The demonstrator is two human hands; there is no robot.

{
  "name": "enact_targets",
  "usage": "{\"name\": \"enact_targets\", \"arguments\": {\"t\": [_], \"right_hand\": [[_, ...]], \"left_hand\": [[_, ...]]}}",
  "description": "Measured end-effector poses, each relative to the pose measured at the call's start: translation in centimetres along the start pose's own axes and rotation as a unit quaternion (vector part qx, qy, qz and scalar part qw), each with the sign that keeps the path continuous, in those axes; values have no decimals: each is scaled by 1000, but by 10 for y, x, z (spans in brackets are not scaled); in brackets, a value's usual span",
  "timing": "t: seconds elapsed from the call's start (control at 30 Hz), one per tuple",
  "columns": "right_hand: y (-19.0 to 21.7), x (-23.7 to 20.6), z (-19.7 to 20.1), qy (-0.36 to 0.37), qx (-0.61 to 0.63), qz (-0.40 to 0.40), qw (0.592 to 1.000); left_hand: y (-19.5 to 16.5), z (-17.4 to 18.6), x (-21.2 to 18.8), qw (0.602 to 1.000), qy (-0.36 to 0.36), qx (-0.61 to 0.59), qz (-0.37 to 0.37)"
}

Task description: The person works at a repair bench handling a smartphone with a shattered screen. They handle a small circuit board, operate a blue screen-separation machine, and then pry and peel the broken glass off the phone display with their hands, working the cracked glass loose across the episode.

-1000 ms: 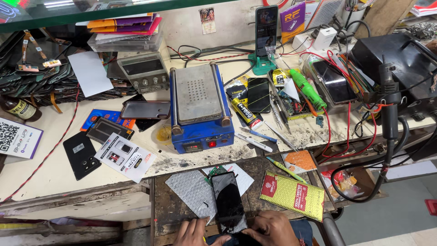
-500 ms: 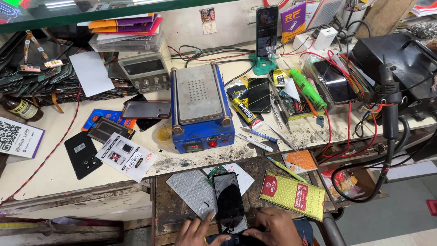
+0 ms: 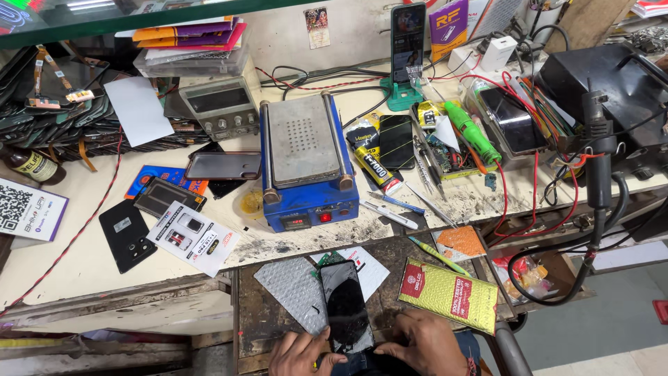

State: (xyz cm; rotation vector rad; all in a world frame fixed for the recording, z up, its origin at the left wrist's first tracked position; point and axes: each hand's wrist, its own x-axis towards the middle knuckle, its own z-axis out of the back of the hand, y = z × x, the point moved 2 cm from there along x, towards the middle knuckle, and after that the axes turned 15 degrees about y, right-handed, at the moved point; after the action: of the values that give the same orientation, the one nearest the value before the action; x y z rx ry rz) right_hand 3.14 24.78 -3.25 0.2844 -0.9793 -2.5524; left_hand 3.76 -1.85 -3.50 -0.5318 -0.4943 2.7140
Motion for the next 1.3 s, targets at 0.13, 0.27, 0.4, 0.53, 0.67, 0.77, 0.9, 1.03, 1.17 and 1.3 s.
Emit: {"name": "enact_targets", "arguments": {"t": [0.13, 0.27, 0.4, 0.53, 0.67, 0.77, 0.9, 1.03, 1.17, 1.3], "right_hand": [[4, 2, 4, 4, 12, -9, 1000], [8, 3, 7, 13, -2, -29, 999], [12, 4, 8, -3, -19, -15, 1000], [13, 7, 8, -2, -22, -6, 1000], [14, 10, 8, 22, -16, -10, 1000], [18, 12, 9, 23, -35, -3, 999], [24, 11, 9, 21, -31, 17, 999], [26, 12, 7, 36, -36, 19, 999], [27, 10, 4, 41, -22, 4, 999], [25, 10, 5, 28, -27, 2, 999]], "left_hand": [[3, -5, -1, 998, -50, -17, -31], [4, -10, 0, 999, -17, -24, 21], [3, -9, -1, 999, -46, -26, -3], [3, -9, -2, 997, -69, -17, -35], [1, -11, -3, 997, -75, -15, -27], [0, -10, -6, 997, -71, -12, -23], [-2, -7, -10, 993, -109, -13, -34], [-4, -6, -13, 991, -123, -17, -42], [-4, -7, -17, 995, -91, -31, 1], [1, -4, -16, 996, -76, -22, -33]]}}
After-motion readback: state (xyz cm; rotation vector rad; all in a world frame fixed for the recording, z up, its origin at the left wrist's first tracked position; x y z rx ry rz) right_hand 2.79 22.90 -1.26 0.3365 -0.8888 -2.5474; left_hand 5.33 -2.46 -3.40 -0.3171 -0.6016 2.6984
